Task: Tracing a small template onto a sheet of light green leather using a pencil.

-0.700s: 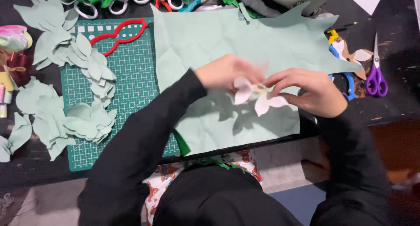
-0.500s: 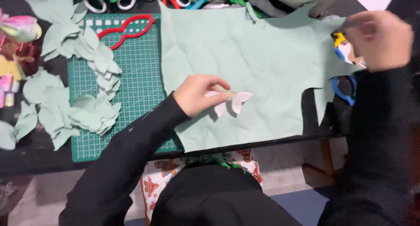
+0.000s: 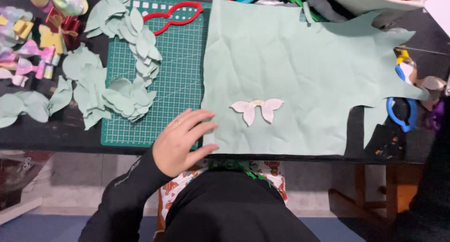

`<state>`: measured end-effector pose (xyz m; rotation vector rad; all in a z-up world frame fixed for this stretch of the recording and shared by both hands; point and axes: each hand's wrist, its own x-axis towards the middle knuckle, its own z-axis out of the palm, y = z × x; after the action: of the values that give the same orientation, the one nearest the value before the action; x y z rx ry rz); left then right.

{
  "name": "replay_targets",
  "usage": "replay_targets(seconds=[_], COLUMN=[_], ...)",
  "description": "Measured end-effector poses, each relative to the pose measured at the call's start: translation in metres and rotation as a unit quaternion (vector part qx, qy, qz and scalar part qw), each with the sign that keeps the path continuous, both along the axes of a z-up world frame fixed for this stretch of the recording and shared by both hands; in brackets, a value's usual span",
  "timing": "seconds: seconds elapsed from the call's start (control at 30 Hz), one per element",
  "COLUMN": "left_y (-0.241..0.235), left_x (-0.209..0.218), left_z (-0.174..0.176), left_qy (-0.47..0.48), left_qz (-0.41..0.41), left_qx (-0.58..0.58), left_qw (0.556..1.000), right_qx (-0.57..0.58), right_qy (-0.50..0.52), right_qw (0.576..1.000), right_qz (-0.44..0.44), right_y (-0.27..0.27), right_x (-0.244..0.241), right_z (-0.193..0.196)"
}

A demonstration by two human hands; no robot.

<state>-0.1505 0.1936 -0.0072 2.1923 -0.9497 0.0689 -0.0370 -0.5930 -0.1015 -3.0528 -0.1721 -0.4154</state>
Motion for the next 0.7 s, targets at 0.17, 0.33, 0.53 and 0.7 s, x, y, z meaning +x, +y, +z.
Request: replay_targets(seconds=[0.17, 0.33, 0.53, 0.7], left_y=[0.014, 0.017, 0.011, 0.010], left_x=[-0.012, -0.012, -0.006, -0.005], left_z=[-0.008, -0.022, -0.023, -0.031], left_qy=[-0.089, -0.212, -0.270, -0.279], left_qz=[-0.009, -0.019, -0.028, -0.013], left_qx=[0.025, 0.067, 0.065, 0.048], left_qw=[0.996, 0.975, 0.960, 0.959], right_qx=[0.036, 0.069, 0.102, 0.216], right_qy=[-0.004, -0.002, -0.010, -0.004], right_qw=[0.999, 0.994, 0.985, 0.974], right_qz=[-0.038, -0.089, -0.138, 0.067], right_y=[0.114, 0.315, 0.423, 0.480], right_x=[-0.071, -0.167, -0.197, -0.188], right_z=[0.044, 0.148, 0.111, 0.099])
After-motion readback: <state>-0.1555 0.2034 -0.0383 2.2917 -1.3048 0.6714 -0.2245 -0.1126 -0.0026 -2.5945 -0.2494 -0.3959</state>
